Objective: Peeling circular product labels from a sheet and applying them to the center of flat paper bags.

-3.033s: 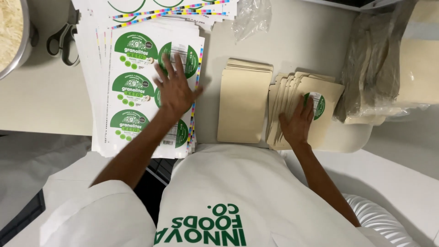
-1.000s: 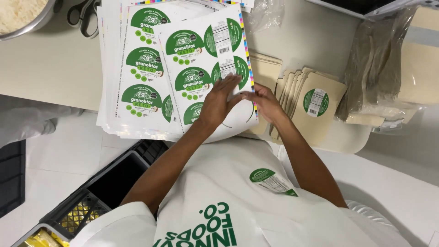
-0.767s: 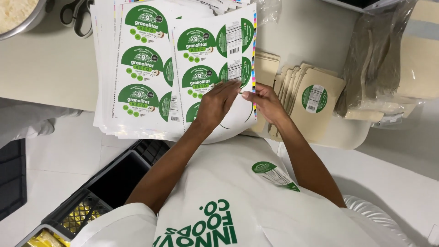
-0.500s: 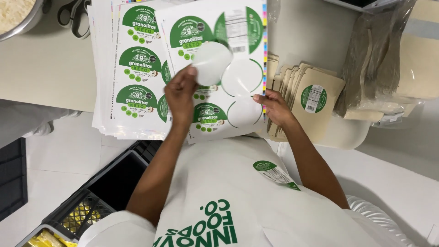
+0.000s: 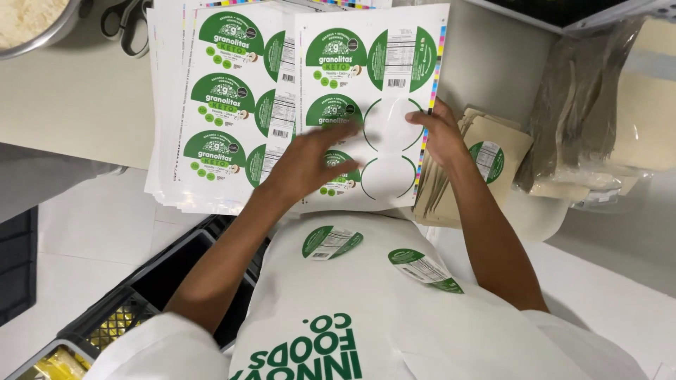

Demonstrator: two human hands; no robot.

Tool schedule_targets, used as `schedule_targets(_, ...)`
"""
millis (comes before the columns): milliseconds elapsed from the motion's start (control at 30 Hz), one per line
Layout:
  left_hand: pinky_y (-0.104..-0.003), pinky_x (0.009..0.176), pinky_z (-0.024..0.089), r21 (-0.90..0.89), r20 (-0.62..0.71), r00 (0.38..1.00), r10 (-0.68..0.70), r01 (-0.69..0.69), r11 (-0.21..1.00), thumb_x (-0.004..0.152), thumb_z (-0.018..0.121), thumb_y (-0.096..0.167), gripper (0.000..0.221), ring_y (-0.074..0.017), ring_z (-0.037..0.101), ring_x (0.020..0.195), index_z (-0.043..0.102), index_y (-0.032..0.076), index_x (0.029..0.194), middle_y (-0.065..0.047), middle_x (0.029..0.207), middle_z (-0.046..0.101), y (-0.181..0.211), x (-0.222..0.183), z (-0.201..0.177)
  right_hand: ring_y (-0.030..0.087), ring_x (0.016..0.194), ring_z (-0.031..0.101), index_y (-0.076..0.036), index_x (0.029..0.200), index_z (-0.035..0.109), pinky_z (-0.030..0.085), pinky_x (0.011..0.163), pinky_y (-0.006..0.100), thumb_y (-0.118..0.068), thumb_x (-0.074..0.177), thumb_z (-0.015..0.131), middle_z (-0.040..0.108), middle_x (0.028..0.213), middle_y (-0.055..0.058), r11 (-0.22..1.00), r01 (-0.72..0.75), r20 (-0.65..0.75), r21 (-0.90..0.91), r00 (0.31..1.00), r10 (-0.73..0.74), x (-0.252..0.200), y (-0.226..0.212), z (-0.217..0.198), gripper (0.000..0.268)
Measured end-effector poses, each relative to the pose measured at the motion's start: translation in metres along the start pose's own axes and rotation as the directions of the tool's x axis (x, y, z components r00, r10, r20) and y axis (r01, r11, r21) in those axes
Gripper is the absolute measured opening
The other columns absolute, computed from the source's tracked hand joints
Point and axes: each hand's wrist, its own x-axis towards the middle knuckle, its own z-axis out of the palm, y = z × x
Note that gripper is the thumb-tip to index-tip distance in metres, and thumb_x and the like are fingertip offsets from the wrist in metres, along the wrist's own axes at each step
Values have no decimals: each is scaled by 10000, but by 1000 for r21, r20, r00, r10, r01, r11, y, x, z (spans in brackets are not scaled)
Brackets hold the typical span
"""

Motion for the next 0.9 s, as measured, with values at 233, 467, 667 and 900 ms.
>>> schedule_targets(233,-659,1262,236,472,-100,850,517,-417,777,1097,722,291,587,-249,319,1562,414,131,1571,-70,1646,387,-36,93,39,125,1041,649,-88,1270,641,519,931,282,-106,947,695,707,1153,-15,993,117,126,-30,986,-112,-7,-29,1,327)
schedule_targets(467,-514,1152,381,425,-408,655,636,-481,767,967,842,130,274,-237,677,1243,733,79,1213,-80,1268,731,-24,93,38,161,1092,681,-79,1267,652,565,937,317,-308,970,687,719,1229,41,953,212,103,-217,976,-194,-20,-64,23,377)
schedule_targets(667,-374,1048,364,281,-562,617,551,-485,828,942,832,119,179,-177,726,1127,772,133,1110,-17,1169,765,-15,96,37,154,1045,694,-68,1254,684,583,872,306,-284,987,679,735,1207,50,929,258,96,-266,966,-241,-23,-81,29,344)
schedule_targets(900,-393,1037,467,76,-635,677,372,-425,902,1034,659,298,150,-178,734,1087,733,206,1127,15,1109,781,-11,97,30,97,855,680,-86,1117,724,523,691,238,-317,985,690,745,1013,-3,925,203,78,-323,979,-187,-27,-95,29,269)
